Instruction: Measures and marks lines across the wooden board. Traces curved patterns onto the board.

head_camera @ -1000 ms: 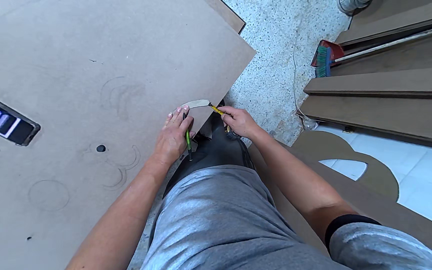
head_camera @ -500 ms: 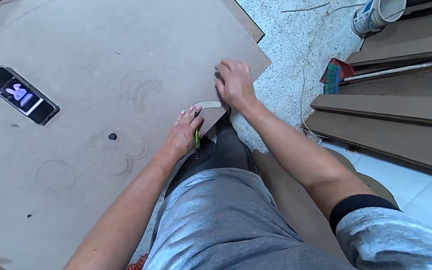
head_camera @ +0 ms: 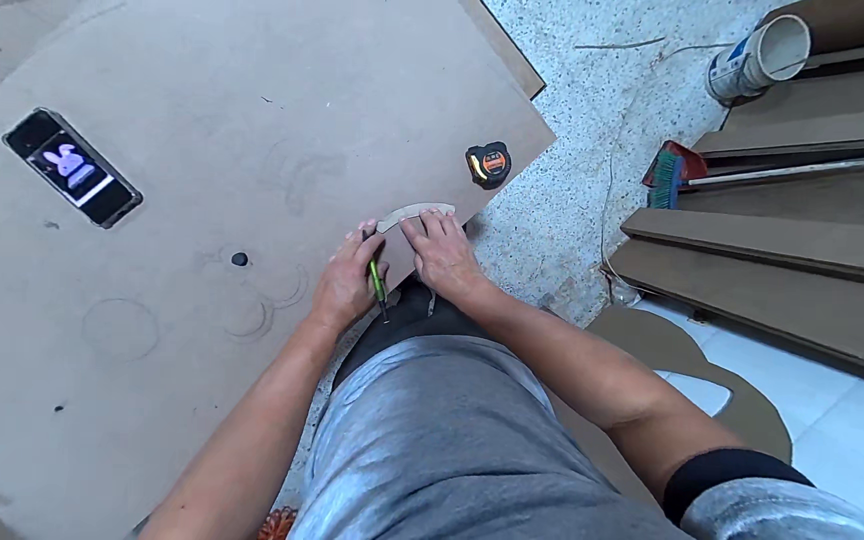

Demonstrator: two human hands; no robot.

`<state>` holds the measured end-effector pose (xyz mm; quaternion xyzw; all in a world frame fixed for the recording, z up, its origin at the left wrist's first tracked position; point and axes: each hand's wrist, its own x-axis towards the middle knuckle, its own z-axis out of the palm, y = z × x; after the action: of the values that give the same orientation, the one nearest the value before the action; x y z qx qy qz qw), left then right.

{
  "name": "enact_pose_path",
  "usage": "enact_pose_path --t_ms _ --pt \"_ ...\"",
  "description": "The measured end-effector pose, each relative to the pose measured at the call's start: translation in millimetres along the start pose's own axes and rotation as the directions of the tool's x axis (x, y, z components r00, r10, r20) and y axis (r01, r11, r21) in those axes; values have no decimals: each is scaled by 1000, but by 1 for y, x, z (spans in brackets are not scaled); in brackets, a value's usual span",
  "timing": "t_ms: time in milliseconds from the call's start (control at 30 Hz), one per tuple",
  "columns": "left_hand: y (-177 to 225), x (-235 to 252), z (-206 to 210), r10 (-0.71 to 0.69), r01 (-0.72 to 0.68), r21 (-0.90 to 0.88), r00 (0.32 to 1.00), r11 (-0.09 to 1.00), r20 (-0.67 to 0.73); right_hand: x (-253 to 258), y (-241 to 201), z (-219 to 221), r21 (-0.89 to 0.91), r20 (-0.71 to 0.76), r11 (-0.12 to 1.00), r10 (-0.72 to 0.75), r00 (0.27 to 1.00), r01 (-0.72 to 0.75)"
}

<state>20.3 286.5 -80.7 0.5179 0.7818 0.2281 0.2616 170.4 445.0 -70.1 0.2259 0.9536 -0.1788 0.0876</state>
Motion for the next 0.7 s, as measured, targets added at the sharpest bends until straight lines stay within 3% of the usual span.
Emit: enact_pose_path --t_ms 133,367,700 --pt "-15 -27 2 11 -10 29 999 1000 -33 3 -7 -1 -41 25 999 16 1000 -15" --pt "-11 -9 9 142 -140 121 990 983 -8 3 -5 4 -48 1 999 10 1000 -10" --pt "-24 -9 12 173 -175 92 985 980 30 -4 5 22 -23 -101 999 -49 994 47"
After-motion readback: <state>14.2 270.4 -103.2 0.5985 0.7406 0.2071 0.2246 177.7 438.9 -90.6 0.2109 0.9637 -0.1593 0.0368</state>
